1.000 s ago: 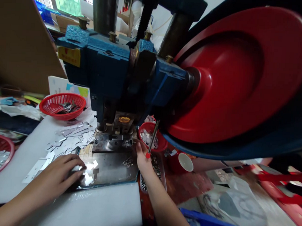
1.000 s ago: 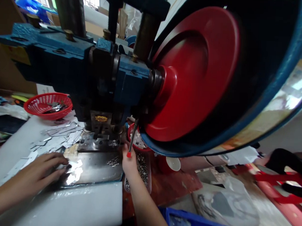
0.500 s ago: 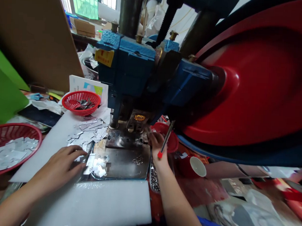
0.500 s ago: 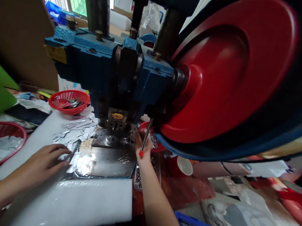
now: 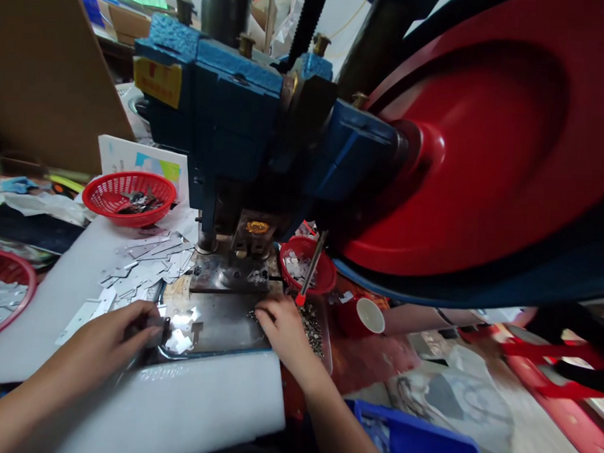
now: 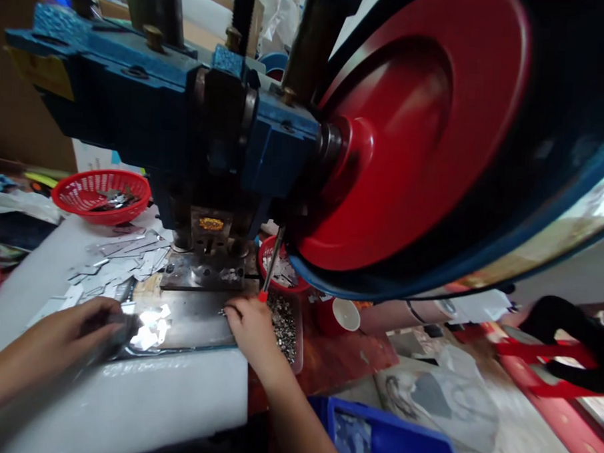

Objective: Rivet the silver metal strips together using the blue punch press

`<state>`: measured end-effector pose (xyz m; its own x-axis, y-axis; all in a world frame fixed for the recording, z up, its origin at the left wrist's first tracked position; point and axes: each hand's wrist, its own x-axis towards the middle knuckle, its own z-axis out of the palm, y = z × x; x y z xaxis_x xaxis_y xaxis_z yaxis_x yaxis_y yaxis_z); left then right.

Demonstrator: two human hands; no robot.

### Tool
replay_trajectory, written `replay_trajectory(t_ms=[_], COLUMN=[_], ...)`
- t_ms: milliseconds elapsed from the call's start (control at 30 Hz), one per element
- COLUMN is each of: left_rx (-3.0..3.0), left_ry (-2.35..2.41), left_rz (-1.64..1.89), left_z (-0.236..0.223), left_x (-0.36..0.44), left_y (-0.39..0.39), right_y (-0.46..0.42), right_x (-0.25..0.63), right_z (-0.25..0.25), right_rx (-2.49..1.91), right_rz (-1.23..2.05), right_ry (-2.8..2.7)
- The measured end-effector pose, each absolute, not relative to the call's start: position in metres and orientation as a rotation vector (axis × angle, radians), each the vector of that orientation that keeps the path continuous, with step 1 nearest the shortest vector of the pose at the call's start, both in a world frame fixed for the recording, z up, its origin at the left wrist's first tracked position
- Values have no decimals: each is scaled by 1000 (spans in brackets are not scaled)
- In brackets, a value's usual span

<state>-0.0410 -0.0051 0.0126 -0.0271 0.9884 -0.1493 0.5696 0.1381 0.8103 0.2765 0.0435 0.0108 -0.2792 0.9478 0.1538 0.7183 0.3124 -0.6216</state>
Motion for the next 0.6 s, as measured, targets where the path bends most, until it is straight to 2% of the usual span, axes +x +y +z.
replay_trajectory(t_ms=[167, 333, 600], left_rx=[1008, 341, 140], left_ry=[1603, 1258, 889], left_rz=[1000, 1122, 1111], left_z=[23, 37, 54], left_x=[-16, 17, 30], left_y=[-1, 7, 10], right_y=[43, 60, 123], right_x=[265, 252, 216], right_z=[9, 14, 22], right_rx=[-1527, -1411, -1414], right_rz=[361, 445, 390], right_ry=[-2417, -2209, -2010])
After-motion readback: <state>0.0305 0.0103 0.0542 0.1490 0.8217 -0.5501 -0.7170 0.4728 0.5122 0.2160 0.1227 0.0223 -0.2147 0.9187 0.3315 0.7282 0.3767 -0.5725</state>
